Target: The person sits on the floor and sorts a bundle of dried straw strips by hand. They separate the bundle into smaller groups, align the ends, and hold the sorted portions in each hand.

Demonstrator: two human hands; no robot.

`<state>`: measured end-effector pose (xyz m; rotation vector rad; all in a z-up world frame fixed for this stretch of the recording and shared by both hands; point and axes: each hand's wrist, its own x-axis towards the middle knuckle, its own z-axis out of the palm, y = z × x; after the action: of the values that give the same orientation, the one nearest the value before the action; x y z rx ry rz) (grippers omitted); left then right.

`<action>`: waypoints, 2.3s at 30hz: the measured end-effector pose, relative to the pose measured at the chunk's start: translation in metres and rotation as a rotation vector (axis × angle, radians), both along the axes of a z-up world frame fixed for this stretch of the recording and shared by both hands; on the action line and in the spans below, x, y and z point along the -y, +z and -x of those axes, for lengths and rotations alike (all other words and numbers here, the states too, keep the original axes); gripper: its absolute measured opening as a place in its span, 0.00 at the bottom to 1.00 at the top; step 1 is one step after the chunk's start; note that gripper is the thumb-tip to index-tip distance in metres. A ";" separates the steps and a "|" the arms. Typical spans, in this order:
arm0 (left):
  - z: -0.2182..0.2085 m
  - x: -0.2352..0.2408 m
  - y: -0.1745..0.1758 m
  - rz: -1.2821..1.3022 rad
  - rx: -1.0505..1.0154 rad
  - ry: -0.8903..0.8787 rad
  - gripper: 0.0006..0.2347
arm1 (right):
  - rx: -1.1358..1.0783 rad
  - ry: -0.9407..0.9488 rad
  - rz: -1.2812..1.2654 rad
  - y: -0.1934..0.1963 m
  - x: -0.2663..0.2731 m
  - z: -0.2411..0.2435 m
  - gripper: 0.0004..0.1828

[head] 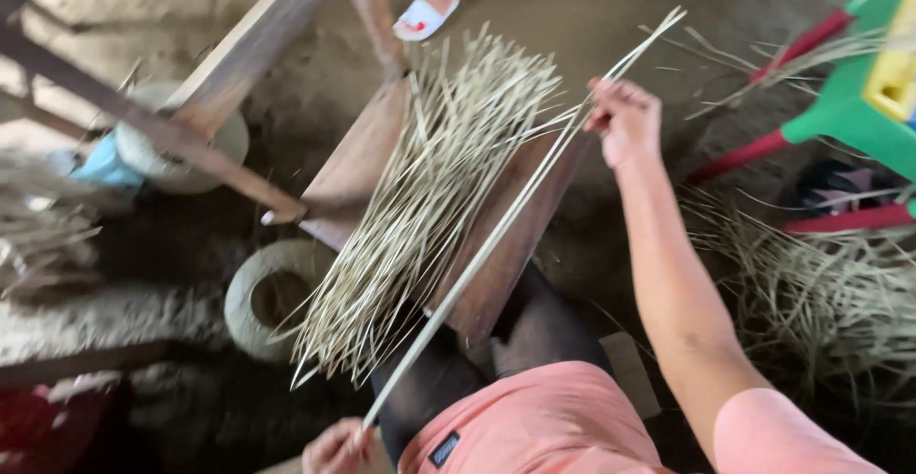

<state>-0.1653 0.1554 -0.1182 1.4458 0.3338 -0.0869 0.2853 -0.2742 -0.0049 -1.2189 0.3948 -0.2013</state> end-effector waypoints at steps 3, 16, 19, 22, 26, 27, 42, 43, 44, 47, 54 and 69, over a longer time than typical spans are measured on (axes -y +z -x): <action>-0.038 0.024 0.067 0.049 -0.115 0.234 0.04 | 0.047 0.197 0.060 0.019 -0.006 -0.001 0.14; -0.087 0.033 0.109 -0.266 -0.412 0.234 0.04 | 0.450 0.876 1.172 -0.030 -0.144 0.152 0.25; -0.103 0.030 0.127 -0.397 -0.340 0.390 0.07 | 0.227 1.013 1.201 -0.037 -0.149 0.168 0.31; -0.136 0.016 0.130 -0.675 -0.105 0.269 0.21 | 0.332 0.843 0.981 -0.059 -0.139 0.176 0.12; -0.207 0.027 0.135 -0.911 0.097 -0.043 0.44 | -0.329 0.953 0.523 -0.085 -0.125 0.190 0.14; -0.223 0.032 0.129 -1.005 0.065 -0.166 0.48 | -0.461 0.937 0.378 -0.090 -0.123 0.194 0.17; -0.206 0.120 0.093 -1.203 -0.293 -0.747 0.61 | -0.389 0.730 0.274 -0.093 -0.115 0.210 0.14; -0.202 0.122 0.096 -1.208 -0.291 -0.745 0.61 | -0.384 0.730 0.273 -0.093 -0.115 0.211 0.14; -0.198 0.125 0.099 -1.198 -0.303 -0.765 0.61 | -0.392 0.735 0.277 -0.093 -0.116 0.212 0.14; -0.190 0.134 0.103 -1.237 -0.301 -0.755 0.65 | -0.397 0.755 0.268 -0.094 -0.121 0.208 0.15; -0.174 0.151 0.032 -1.668 -0.115 -0.292 0.31 | -0.374 1.000 0.301 -0.084 -0.128 0.206 0.10; -0.156 0.075 0.068 -1.683 0.256 -0.221 0.03 | 1.338 -0.193 3.034 -0.177 -0.158 0.060 0.03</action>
<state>-0.0098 0.0807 -0.0502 3.1155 -0.0580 0.2792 0.2255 -0.1166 -0.1819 1.5002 0.9320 1.0375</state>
